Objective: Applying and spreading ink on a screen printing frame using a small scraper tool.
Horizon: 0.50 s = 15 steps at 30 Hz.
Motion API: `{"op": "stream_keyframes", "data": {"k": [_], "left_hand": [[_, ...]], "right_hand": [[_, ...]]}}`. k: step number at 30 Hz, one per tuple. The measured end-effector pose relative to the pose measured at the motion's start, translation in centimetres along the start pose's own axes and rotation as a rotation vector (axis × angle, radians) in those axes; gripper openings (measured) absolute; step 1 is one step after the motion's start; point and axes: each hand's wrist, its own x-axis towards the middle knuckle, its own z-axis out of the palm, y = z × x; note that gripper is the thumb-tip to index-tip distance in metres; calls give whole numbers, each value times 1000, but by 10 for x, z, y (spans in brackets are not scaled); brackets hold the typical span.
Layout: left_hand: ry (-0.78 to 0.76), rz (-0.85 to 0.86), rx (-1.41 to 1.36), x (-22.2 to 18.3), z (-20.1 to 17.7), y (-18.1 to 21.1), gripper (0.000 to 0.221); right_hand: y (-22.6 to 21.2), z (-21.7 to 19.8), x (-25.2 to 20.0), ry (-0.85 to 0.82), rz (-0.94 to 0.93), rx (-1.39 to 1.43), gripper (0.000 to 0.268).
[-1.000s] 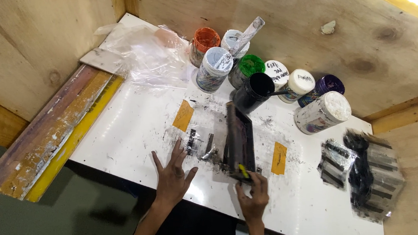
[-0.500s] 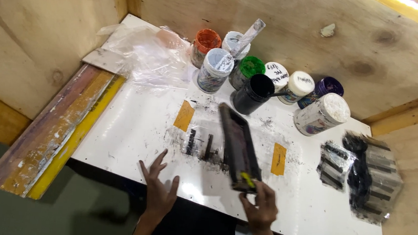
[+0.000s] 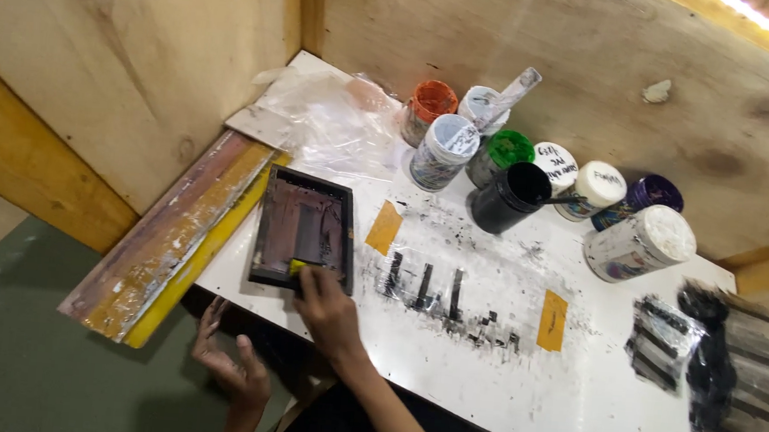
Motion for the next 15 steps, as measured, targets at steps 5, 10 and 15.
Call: {"op": "stream_keyframes", "data": {"k": [5, 10, 15], "left_hand": [[31, -5, 71, 6, -16, 1, 32], [28, -21, 106, -5, -19, -3, 31], [31, 63, 90, -18, -11, 0, 19]], "right_hand": [[-41, 36, 22, -27, 149, 71, 56], [-53, 46, 16, -99, 207, 13, 58], [-24, 2, -8, 70, 244, 196, 53]]}}
